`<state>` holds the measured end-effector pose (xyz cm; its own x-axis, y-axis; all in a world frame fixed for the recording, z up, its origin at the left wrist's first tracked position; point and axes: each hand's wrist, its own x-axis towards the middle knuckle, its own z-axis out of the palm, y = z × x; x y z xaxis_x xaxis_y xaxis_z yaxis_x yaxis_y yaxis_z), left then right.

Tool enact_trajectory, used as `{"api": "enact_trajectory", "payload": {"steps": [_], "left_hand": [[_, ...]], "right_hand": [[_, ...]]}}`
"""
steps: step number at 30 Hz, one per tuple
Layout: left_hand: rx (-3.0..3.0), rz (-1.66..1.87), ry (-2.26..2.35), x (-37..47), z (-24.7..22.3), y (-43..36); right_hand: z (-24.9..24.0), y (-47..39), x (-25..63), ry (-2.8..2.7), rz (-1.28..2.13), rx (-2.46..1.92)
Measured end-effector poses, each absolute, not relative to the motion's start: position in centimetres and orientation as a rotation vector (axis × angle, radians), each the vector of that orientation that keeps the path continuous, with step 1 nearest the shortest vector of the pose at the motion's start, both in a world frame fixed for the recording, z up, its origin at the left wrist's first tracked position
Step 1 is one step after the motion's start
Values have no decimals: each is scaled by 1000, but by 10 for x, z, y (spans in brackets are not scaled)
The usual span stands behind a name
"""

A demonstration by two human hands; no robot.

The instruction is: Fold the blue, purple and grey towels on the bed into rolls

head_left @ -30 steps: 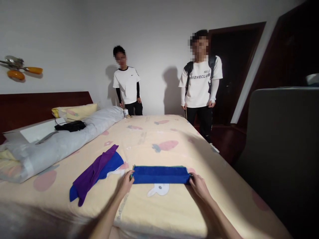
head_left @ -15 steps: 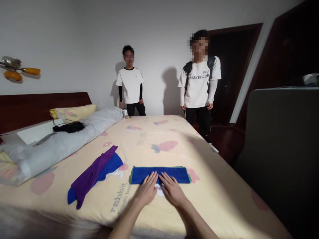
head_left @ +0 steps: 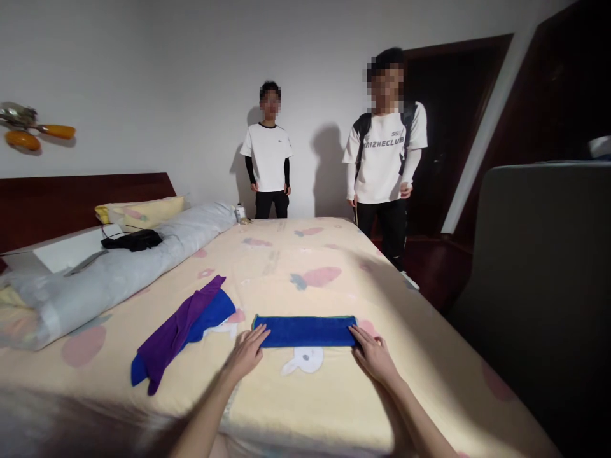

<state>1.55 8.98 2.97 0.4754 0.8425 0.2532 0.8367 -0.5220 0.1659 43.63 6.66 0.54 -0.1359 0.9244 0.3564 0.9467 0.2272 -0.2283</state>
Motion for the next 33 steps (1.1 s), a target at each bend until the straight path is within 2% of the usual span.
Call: {"api": "enact_trajectory", "payload": {"steps": [9, 16, 25, 30, 33], "left_hand": [[2624, 783, 1472, 5, 40, 81], [2240, 953, 1677, 4, 39, 84], [2123, 881, 2047, 17, 29, 109], [2419, 814, 1769, 59, 31, 109], [2638, 598, 1491, 97, 30, 107]], "right_hand": [[16, 58, 442, -2075, -108, -1645], [27, 56, 449, -1979, 133, -1694], [26, 85, 419, -1782, -120, -1920], [34, 82, 371, -2098, -88, -1616], [34, 83, 334, -2306, 26, -1427]]}}
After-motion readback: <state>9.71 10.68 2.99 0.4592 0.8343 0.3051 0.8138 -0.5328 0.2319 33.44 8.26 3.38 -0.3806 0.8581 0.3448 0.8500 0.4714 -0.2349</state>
